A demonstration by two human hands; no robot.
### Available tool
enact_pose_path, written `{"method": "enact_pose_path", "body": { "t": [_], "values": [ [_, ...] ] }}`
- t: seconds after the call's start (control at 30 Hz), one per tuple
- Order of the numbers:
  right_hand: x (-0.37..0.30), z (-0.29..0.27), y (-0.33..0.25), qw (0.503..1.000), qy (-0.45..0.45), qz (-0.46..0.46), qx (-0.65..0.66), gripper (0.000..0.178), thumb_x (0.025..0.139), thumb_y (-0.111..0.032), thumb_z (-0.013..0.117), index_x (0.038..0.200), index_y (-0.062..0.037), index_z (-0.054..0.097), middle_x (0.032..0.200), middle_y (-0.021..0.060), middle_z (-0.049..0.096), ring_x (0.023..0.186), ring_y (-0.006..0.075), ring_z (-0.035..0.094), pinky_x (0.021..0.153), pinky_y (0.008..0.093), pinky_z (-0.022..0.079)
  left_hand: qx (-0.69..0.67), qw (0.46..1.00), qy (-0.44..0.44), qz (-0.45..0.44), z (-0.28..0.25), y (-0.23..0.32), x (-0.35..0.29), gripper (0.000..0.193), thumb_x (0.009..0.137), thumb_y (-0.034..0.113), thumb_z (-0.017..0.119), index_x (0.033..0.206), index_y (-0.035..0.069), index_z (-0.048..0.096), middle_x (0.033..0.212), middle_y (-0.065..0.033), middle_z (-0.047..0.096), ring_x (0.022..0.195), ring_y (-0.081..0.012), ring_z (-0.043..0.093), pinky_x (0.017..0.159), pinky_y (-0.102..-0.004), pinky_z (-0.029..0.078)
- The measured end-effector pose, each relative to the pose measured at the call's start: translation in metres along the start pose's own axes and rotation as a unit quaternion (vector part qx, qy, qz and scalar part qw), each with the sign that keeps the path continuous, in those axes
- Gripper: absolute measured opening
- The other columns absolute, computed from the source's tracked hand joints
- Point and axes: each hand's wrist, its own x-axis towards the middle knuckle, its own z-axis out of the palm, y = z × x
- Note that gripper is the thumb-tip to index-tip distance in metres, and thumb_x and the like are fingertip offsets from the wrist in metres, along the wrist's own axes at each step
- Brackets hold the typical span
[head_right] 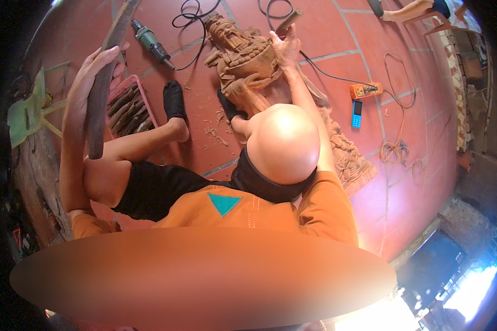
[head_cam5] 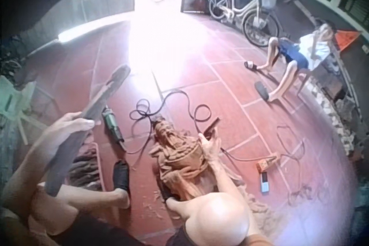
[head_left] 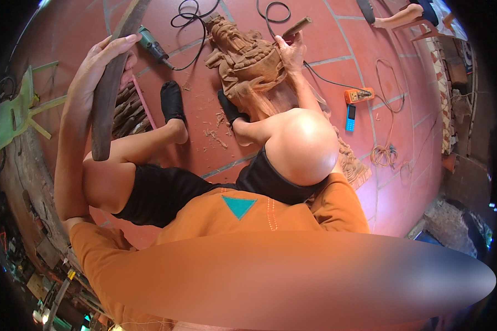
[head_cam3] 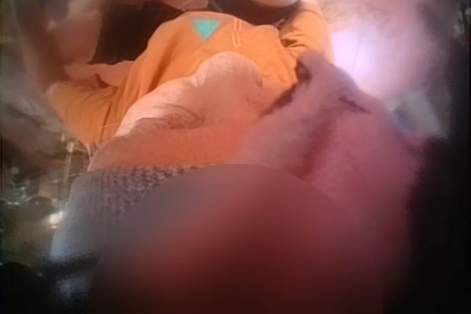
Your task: The person sits on the floor and carves a wooden sculpture using a chisel and mallet. They repeatedly strike the chisel to shape the wood, occasionally pausing to select a different chisel from a nearby pink tray.
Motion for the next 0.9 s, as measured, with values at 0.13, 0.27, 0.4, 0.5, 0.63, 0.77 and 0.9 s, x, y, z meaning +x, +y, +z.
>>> {"method": "enact_pose_path", "body": {
  "t": [0.13,0.27,0.4,0.5,0.63,0.77,0.9],
  "values": [
    [0.009,0.002,0.009,0.997,0.011,-0.038,-0.061,0.037,0.086,-0.015,0.082,0.11,-0.0069,0.054,0.081,0.0106,0.074,0.068,0.0199,0.073,0.061,0.0349,0.056,0.027,1.0,-0.001,-0.012,0.006,0.003,0.005,0.034,0.095,0.036,0.072,0.108,0.006,0.064,0.071,0.0007,0.057,0.049,-0.0048,0.053,0.044,-0.0191,0.04],
    [0.009,0.001,0.013,0.997,-0.005,-0.046,-0.065,0.039,0.086,-0.017,0.082,0.109,-0.0081,0.052,0.081,0.0101,0.074,0.069,0.0215,0.074,0.061,0.0359,0.056,0.048,0.999,-0.014,-0.005,0.01,0.004,0.006,0.036,0.094,0.038,0.072,0.108,0.006,0.061,0.071,0.0014,0.056,0.049,-0.0041,0.053,0.045,-0.0181,0.041],
    [0.009,0.005,0.012,0.993,0.002,-0.077,-0.087,0.038,0.086,-0.016,0.081,0.107,-0.0085,0.051,0.078,0.0093,0.072,0.068,0.0222,0.072,0.06,0.037,0.055,0.064,0.998,-0.018,0.003,0.014,0.004,0.007,0.04,0.093,0.039,0.073,0.111,0.006,0.06,0.071,0.002,0.056,0.051,-0.0035,0.053,0.045,-0.018,0.041],
    [0.01,0.006,0.01,0.99,0.004,-0.098,-0.097,0.038,0.085,-0.015,0.078,0.11,-0.0097,0.05,0.077,0.0126,0.071,0.069,0.0332,0.071,0.062,0.0442,0.054,0.083,0.996,-0.026,0.003,0.016,0.006,0.007,0.04,0.092,0.039,0.074,0.11,0.006,0.06,0.072,0.0024,0.056,0.052,-0.0032,0.053,0.045,-0.018,0.041],
    [0.013,0.002,0.006,0.997,-0.017,-0.02,-0.07,0.038,0.084,-0.011,0.073,0.115,-0.01,0.053,0.077,0.0163,0.07,0.072,0.0406,0.07,0.065,0.0493,0.053,0.109,0.994,-0.029,0.0,0.021,0.009,0.006,0.037,0.091,0.039,0.074,0.104,0.008,0.06,0.073,0.0024,0.057,0.054,-0.0034,0.054,0.047,-0.0185,0.042],
    [0.007,-0.002,-0.005,0.995,-0.018,-0.039,-0.095,0.032,0.084,-0.01,0.073,0.112,-0.008,0.057,0.077,0.0141,0.069,0.072,0.0334,0.069,0.066,0.0446,0.053,0.119,0.992,-0.033,0.008,0.024,0.011,0.004,0.036,0.092,0.04,0.074,0.1,0.008,0.059,0.073,0.0023,0.056,0.055,-0.0038,0.053,0.049,-0.0196,0.044],
    [-0.013,-0.007,-0.021,0.998,-0.018,-0.013,-0.057,0.026,0.085,-0.007,0.077,0.104,-0.0048,0.059,0.074,0.0063,0.065,0.07,0.0154,0.067,0.066,0.0342,0.053,0.144,0.989,-0.035,0.022,0.024,0.009,0.004,0.037,0.092,0.04,0.074,0.099,0.007,0.059,0.073,0.0022,0.056,0.055,-0.0042,0.053,0.049,-0.0204,0.044]
  ]
}}
